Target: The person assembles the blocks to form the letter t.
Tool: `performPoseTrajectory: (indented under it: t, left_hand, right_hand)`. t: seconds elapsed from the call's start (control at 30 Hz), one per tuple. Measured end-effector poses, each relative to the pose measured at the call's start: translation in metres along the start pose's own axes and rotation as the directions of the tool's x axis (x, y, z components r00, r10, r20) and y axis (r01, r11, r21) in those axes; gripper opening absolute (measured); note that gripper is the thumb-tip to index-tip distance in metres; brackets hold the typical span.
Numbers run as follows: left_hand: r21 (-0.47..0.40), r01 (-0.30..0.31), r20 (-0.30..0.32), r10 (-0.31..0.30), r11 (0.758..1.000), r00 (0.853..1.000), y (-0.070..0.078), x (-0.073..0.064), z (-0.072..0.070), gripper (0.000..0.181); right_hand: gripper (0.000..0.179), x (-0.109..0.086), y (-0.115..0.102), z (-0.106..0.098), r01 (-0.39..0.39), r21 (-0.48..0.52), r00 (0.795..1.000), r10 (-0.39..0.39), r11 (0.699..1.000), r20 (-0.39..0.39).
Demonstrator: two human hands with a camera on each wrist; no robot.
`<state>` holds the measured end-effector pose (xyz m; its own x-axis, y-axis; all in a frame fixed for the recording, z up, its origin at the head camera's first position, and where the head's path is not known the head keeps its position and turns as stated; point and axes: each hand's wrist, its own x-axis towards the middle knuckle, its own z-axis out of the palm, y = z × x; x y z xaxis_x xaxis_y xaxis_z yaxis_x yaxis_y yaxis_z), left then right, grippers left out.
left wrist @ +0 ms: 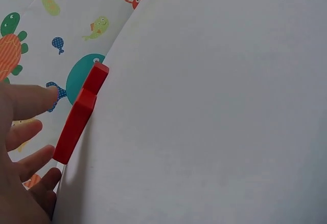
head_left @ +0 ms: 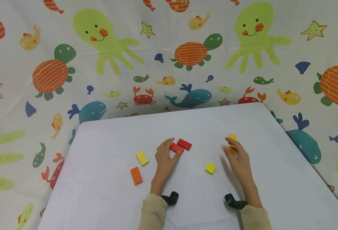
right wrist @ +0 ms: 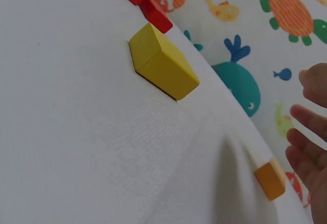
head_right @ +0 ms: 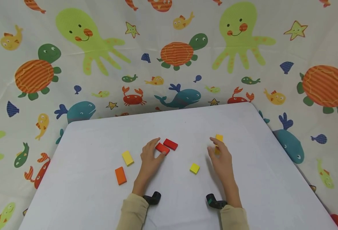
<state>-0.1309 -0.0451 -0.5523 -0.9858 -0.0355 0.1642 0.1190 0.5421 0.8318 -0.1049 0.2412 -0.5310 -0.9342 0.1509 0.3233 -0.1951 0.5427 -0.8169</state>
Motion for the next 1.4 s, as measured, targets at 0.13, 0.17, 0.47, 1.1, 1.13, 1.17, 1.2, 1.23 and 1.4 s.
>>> performPoseTrajectory:
  t: [0.13, 0.17, 0.47, 1.1, 1.13, 1.17, 1.2, 1.23, 1.4]
  left_hand:
    - [0.024, -0.006, 0.014, 0.005, 1.0, 1.0, -0.004, 0.003, -0.001, 0.058]
    - [0.034, -0.007, 0.02, 0.006, 0.999, 1.0, -0.004, 0.003, -0.002, 0.057]
    - [0.074, -0.017, 0.067, 0.012, 0.997, 0.998, -0.006, 0.005, -0.003, 0.047]
    - [0.108, 0.013, 0.033, -0.016, 0.994, 0.999, -0.002, 0.017, 0.0, 0.04]
    - [0.114, 0.012, 0.026, -0.016, 0.993, 1.0, -0.002, 0.018, 0.0, 0.04]
    - [0.117, 0.012, 0.021, -0.015, 0.993, 1.0, -0.002, 0.018, 0.001, 0.04]
    - [0.123, 0.01, 0.019, -0.013, 0.992, 1.0, -0.003, 0.018, 0.001, 0.041]
    - [0.125, 0.007, 0.019, -0.009, 0.992, 1.0, -0.004, 0.019, 0.001, 0.041]
    - [0.129, -0.021, 0.067, 0.012, 0.991, 0.998, -0.009, 0.021, -0.002, 0.043]
  right_hand:
    - [0.041, 0.007, 0.001, -0.001, -0.061, -0.002, 0.995, 0.061, 0.998, -0.073]
    - [0.041, 0.009, 0.001, -0.002, -0.077, 0.002, 0.992, 0.077, 0.997, -0.096]
    - [0.04, 0.023, 0.009, -0.005, -0.207, 0.058, 0.96, 0.214, 0.977, -0.179]
    - [0.046, 0.022, 0.025, -0.003, -0.278, 0.014, 0.958, 0.278, 0.961, -0.067]
    - [0.046, 0.022, 0.026, -0.002, -0.274, 0.007, 0.96, 0.274, 0.962, -0.061]
    - [0.046, 0.022, 0.027, -0.001, -0.271, -0.001, 0.961, 0.27, 0.963, -0.058]
    - [0.045, 0.022, 0.028, 0.0, -0.266, -0.01, 0.963, 0.265, 0.964, -0.057]
    - [0.045, 0.022, 0.029, 0.001, -0.263, -0.021, 0.964, 0.262, 0.965, -0.057]
    - [0.044, 0.022, 0.032, 0.003, -0.248, -0.071, 0.968, 0.245, 0.966, -0.054]
